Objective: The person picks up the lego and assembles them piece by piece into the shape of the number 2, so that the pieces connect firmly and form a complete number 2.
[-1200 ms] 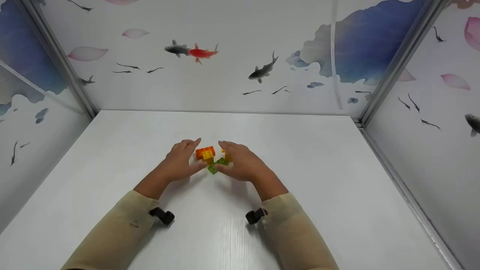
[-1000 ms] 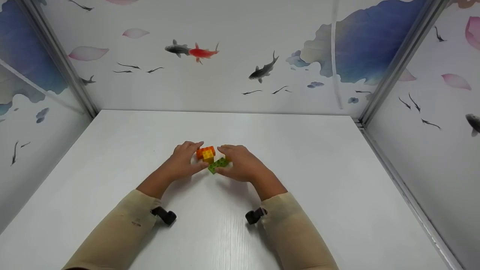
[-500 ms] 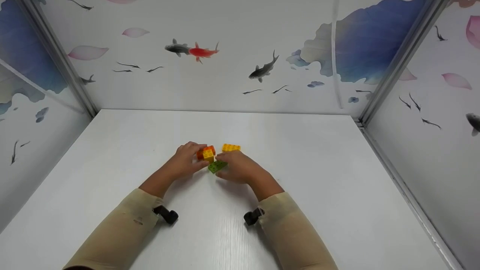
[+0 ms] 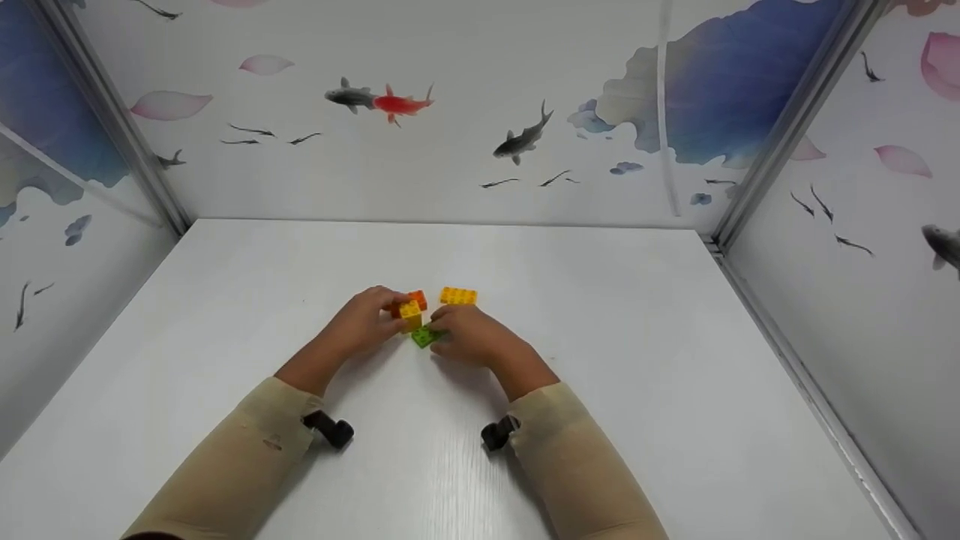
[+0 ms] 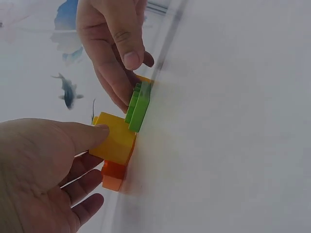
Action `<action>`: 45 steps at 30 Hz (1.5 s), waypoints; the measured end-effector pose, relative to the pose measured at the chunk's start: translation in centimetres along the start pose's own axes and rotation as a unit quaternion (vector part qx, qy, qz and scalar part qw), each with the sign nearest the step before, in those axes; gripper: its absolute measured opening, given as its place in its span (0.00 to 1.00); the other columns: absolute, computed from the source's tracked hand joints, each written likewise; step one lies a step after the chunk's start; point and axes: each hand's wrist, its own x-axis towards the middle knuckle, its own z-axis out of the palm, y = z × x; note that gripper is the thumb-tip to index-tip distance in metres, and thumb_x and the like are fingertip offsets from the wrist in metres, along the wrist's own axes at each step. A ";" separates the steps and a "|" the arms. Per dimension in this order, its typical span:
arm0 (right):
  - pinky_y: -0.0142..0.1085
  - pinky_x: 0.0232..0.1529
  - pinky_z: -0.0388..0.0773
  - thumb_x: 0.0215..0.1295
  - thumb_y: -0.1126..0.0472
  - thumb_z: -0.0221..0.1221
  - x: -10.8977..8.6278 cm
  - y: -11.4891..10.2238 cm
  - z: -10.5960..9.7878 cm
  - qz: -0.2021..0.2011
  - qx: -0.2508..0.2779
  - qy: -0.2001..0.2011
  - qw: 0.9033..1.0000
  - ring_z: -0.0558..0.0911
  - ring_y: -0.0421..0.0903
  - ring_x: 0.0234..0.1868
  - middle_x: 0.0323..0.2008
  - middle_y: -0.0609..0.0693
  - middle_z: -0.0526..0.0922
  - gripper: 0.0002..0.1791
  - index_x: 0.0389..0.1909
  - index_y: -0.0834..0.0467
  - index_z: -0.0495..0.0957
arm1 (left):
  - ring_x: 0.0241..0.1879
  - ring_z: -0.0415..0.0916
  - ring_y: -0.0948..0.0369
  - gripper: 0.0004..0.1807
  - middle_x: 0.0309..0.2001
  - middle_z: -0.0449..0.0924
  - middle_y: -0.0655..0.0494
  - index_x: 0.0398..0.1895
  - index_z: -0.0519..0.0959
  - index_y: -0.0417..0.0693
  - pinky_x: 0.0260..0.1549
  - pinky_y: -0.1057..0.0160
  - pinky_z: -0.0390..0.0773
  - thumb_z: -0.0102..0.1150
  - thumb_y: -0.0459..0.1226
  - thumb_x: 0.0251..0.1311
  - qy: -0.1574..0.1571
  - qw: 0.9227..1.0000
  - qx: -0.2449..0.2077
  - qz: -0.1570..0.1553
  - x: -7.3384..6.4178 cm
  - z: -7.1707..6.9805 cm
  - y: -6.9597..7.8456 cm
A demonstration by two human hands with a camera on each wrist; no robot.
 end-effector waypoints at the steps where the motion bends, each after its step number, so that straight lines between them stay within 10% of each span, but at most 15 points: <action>1: 0.52 0.79 0.71 0.78 0.54 0.63 0.1 -0.1 0.0 0.000 0.002 0.000 1.000 0.76 0.52 0.75 0.74 0.50 0.79 0.23 0.70 0.51 0.81 | 0.64 0.78 0.54 0.26 0.64 0.81 0.52 0.71 0.80 0.52 0.70 0.56 0.78 0.69 0.44 0.72 -0.001 1.000 -0.008 -0.003 -0.1 -0.1 0.0; 19: 0.48 0.73 0.77 0.72 0.61 0.69 0.9 -2.0 0.5 0.033 0.076 0.003 0.997 0.81 0.49 0.67 0.65 0.47 0.84 0.18 0.61 0.51 0.88 | 0.62 0.79 0.56 0.24 0.62 0.81 0.58 0.65 0.82 0.56 0.66 0.54 0.81 0.68 0.43 0.66 -0.017 0.993 -0.113 -0.023 -1.3 -2.2 -1.7; 45: 0.47 0.63 0.84 0.71 0.61 0.68 0.8 -3.3 1.6 0.051 0.138 0.010 0.989 0.85 0.46 0.50 0.54 0.44 0.90 0.17 0.60 0.49 0.88 | 0.59 0.85 0.56 0.17 0.60 0.85 0.57 0.56 0.84 0.58 0.63 0.50 0.83 0.70 0.40 0.65 -0.143 0.978 -0.133 0.070 -2.8 -3.6 -3.8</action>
